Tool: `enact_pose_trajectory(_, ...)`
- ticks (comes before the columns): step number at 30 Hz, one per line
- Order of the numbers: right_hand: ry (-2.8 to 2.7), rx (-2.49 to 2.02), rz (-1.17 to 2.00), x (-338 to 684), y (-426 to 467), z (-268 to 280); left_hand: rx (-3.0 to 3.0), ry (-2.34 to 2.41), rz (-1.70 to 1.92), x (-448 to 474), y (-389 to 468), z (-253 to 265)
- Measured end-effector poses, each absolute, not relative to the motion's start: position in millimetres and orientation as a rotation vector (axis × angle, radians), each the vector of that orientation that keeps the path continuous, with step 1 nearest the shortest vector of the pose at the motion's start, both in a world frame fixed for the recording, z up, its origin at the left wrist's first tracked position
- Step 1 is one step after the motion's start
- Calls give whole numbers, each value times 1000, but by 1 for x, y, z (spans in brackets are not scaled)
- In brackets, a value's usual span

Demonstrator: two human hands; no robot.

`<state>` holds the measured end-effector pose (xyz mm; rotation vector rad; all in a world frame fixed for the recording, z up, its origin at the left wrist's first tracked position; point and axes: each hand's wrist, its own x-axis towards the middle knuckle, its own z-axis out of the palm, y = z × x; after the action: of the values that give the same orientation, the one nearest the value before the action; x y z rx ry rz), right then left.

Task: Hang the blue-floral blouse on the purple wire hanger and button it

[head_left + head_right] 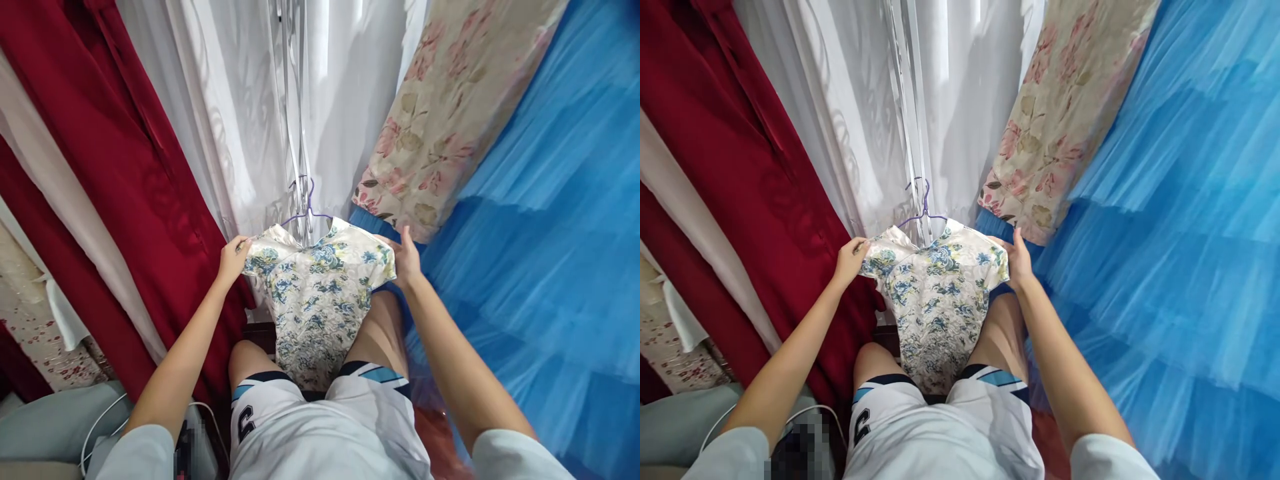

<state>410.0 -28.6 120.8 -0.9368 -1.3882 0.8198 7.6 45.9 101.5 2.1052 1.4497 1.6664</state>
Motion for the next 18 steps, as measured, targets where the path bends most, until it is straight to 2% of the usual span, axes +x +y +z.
enact_pose_trajectory(5, -1356, -915, 1004, 424, -33, 134, 1878, 1250, 2002, 9, 34, 125)
enact_pose_trajectory(10, -1170, -849, 1058, 419, -41, 138, 1971, 1089, 2078, 23, 19, 173)
enact_pose_trajectory(13, -1115, -823, 1007, 409, -48, 131, 2219, 1091, 1967, 12, 8, 182)
enact_pose_trajectory(18, -1025, -787, 947, 390, -46, 133, 2542, 1244, 1564, 1, -6, 163)
